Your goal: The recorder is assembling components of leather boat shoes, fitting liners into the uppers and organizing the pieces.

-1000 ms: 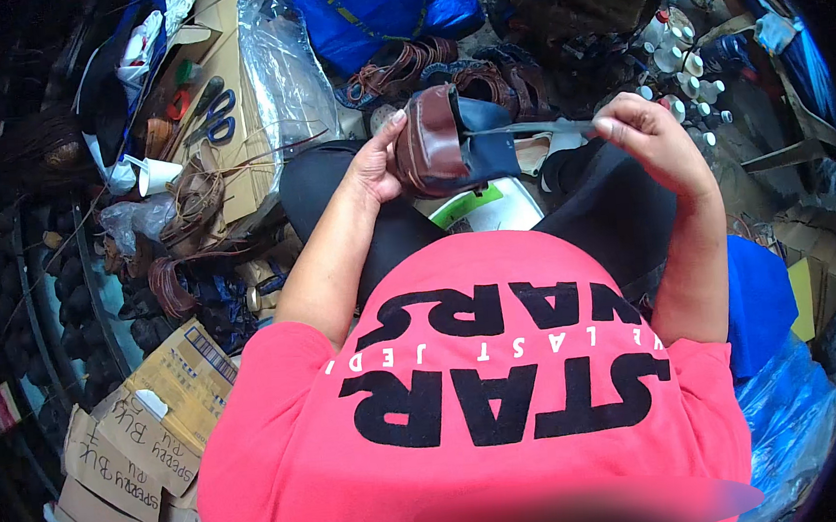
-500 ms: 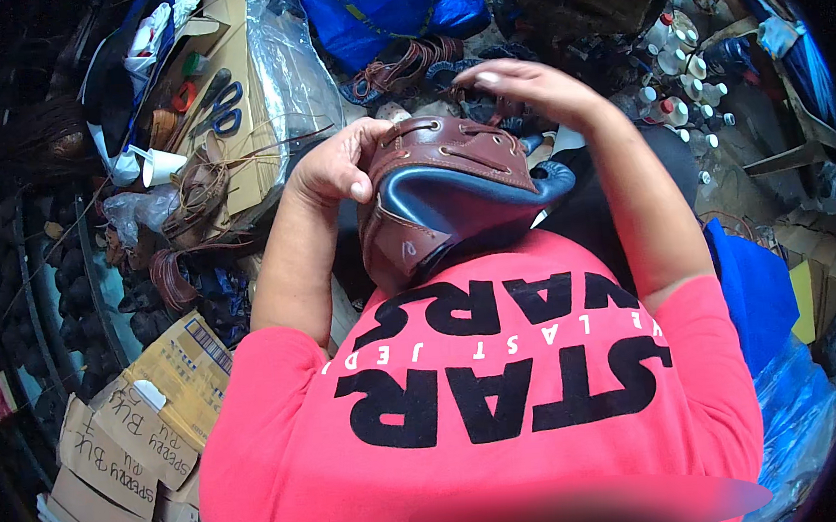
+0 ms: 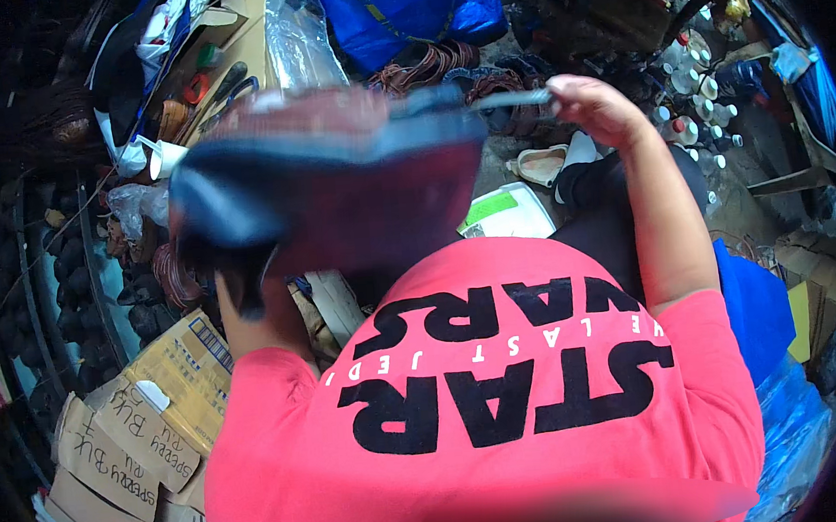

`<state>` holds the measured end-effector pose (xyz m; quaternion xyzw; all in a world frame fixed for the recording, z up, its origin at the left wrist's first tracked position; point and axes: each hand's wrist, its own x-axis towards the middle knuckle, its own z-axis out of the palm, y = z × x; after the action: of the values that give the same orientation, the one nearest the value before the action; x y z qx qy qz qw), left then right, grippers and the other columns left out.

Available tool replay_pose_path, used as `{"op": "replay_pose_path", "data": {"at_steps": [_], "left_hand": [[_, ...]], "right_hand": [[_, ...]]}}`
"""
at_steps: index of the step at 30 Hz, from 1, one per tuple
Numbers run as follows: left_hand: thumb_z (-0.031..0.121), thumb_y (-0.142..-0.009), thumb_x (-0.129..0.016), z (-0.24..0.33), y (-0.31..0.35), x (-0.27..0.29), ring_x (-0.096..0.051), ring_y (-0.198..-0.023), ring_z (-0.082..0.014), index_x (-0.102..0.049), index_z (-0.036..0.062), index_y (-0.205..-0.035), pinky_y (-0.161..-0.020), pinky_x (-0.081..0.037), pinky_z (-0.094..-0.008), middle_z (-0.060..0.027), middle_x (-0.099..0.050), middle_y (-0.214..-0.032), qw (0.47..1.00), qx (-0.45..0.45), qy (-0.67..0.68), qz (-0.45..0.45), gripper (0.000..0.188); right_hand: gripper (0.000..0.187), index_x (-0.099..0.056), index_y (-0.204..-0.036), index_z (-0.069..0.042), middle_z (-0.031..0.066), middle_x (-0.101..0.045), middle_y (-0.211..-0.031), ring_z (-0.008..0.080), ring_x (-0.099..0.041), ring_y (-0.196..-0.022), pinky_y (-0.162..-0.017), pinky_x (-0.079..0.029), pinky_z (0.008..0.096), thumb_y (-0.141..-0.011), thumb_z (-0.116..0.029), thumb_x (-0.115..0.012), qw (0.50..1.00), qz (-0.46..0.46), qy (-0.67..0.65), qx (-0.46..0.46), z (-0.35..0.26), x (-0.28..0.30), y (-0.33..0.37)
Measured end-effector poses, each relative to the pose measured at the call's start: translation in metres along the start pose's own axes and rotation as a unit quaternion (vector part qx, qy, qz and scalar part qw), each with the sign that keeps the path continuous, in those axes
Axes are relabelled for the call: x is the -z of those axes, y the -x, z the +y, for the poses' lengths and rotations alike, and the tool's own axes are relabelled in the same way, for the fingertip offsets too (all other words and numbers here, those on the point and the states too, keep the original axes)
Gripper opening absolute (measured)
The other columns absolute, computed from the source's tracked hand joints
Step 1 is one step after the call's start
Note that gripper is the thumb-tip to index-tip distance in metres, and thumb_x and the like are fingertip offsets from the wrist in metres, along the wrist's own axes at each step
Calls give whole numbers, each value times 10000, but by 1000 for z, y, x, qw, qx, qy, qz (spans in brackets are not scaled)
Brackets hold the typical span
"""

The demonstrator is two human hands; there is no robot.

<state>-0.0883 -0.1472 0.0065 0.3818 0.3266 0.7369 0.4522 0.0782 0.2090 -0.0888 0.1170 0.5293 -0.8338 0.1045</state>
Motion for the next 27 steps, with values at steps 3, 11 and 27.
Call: {"op": "replay_pose_path", "data": {"at_steps": [3,11,27], "left_hand": [[340,-775,-641,3,4,-10,-351,-1244,-229,-363,82,-1320,-1056,-225,-431,-86,-436,-1308,996,-16,-8,93,664],[226,-849,-564,-103,-41,-41,-565,-1036,-219,-482,17,-1185,-943,-413,-386,-111,-580,-1120,954,219,69,192,404],[16,-818,-543,-129,-10,-62,-614,-914,-197,-577,4,-1081,-839,-479,-335,-117,-620,-1017,914,324,143,198,265]], "right_hand": [[226,-622,-894,-79,-42,-548,-737,42,-406,-612,-572,-310,179,-857,-297,-576,995,71,-32,60,-13,1,7],[141,-664,-899,-30,19,-644,-839,83,-557,-774,-714,-450,246,-794,-117,-627,962,136,219,90,24,-65,-8],[207,-626,-948,5,81,-644,-909,131,-618,-784,-706,-500,270,-742,-21,-620,992,82,-24,-96,61,-64,29]]}}
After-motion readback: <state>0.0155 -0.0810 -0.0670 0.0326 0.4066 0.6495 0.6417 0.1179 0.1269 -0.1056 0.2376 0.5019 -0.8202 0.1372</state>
